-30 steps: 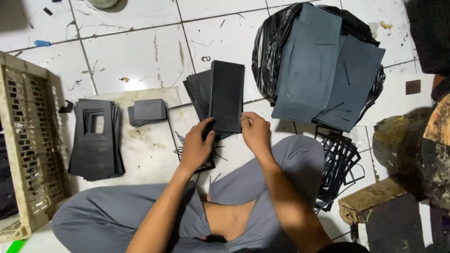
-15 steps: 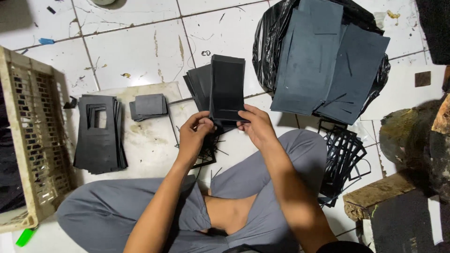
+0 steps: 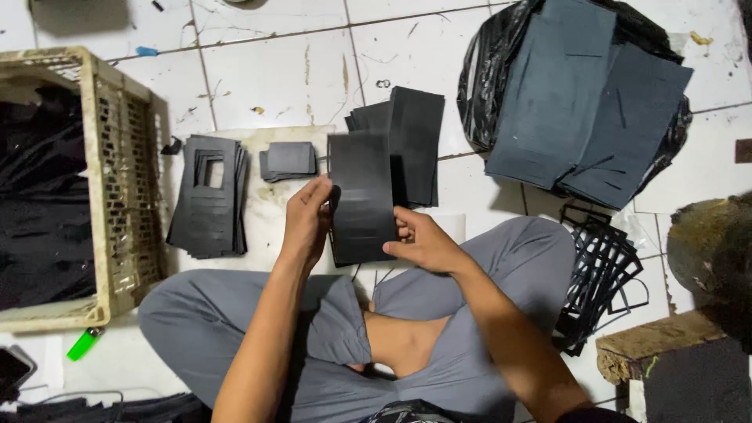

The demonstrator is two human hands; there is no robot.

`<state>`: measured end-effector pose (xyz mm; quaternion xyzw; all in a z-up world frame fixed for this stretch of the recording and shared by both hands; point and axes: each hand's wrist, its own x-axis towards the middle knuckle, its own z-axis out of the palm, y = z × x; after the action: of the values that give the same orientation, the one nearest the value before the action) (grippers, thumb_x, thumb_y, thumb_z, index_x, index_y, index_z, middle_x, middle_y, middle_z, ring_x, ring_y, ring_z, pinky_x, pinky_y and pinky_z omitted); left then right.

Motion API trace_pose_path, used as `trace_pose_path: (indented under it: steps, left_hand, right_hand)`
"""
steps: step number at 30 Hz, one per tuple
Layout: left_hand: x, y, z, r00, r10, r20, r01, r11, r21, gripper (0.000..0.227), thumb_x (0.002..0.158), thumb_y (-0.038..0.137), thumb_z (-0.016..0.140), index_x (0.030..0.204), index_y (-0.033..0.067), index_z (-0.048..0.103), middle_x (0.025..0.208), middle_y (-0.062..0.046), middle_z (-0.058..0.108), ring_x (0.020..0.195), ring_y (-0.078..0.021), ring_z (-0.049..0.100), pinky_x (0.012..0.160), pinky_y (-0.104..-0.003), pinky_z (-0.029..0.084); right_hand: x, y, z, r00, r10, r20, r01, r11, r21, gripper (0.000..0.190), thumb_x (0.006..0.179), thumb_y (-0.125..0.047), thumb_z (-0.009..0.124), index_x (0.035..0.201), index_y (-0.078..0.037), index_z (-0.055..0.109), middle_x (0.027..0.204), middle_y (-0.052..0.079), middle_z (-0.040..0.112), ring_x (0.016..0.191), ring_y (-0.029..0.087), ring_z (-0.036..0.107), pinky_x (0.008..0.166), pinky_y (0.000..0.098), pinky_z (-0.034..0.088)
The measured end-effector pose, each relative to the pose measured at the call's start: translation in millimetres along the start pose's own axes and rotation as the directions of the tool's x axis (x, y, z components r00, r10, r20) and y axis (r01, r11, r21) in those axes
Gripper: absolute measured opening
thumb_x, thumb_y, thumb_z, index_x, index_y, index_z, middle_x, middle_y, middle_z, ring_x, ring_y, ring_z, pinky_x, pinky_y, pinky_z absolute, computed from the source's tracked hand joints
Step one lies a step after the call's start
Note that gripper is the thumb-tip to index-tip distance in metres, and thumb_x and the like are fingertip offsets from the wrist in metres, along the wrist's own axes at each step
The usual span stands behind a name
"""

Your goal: The person sits on the workshop floor and assembles cut black foam pieces, picking up rectangular foam sheets and window-shaped foam frames one at a time and stacking matched pieces together on the floor beside a plastic crate of foam cutouts.

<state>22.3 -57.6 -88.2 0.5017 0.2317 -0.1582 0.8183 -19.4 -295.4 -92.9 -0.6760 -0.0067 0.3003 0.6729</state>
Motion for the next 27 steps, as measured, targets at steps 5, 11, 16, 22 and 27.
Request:
trace_pose_path:
  steps: [5,11,16,22,27]
  left_hand:
    - [-6.2,-28.1,-34.9,0.999,0.024,-0.037,-0.018,0.989,0.147,0.03,0.093,0.016,0.071,0.118,-0.0014,0.069,0.083,-0.006,0.068,0.071,-0.0162,0.07,0.065,-0.03,0.061]
    - [-19.2,-29.5,-17.7,1.0,-0.021,-0.02,0.024,0.986,0.166,0.025,0.096,0.022,0.069,0.109,0.0009,0.075,0.084,-0.009,0.072,0.075,-0.0167,0.069,0.066,-0.033,0.061]
    - [-21.5,-19.4,0.0,0.997,-0.028,-0.076,0.031,0.999,0.033,0.026,0.1,0.022,0.065,0.1,-0.0027,0.074,0.079,-0.013,0.074,0.07,-0.0189,0.073,0.066,-0.034,0.062]
    - [-14.7,-34.2,-6.9,0.989,-0.133,-0.07,0.123,0.984,-0.128,0.025,0.101,0.021,0.061,0.089,-0.001,0.064,0.068,-0.011,0.067,0.058,-0.0204,0.072,0.053,-0.031,0.061]
    - [-22.3,-13.1,8.6,0.993,-0.089,-0.078,0.085,0.995,-0.047,0.027,0.102,0.021,0.062,0.088,-0.0009,0.069,0.067,-0.007,0.064,0.053,-0.0146,0.064,0.052,-0.027,0.055]
  right_hand:
    - [14.1,-11.8,17.5,0.999,0.009,-0.038,-0.01,0.999,-0.031,0.054,0.086,-0.026,0.084,0.136,-0.015,0.067,0.109,0.005,0.071,0.097,0.015,0.061,0.091,0.0349,0.053]
    - [37.2,-2.5,13.8,0.977,-0.115,-0.18,0.15,0.968,0.199,0.055,0.089,-0.011,0.079,0.141,-0.01,0.061,0.105,0.008,0.074,0.093,0.013,0.071,0.087,0.03,0.059]
    - [37.8,-2.9,18.6,0.986,-0.091,-0.14,0.143,0.896,0.42,0.055,0.088,-0.003,0.076,0.14,-0.004,0.059,0.106,0.013,0.075,0.094,0.019,0.074,0.086,0.035,0.062]
    - [34.7,-18.5,24.2,0.952,-0.244,-0.183,0.282,0.934,0.22,0.095,0.087,-0.005,0.081,0.163,-0.011,0.026,0.13,0.014,0.064,0.119,0.02,0.063,0.101,0.0359,0.056]
    - [34.8,-34.6,22.3,0.885,-0.46,-0.07,0.372,0.79,-0.487,0.069,0.09,-0.035,0.081,0.151,-0.016,0.054,0.154,0.019,0.027,0.134,0.043,0.042,0.11,0.0608,0.039]
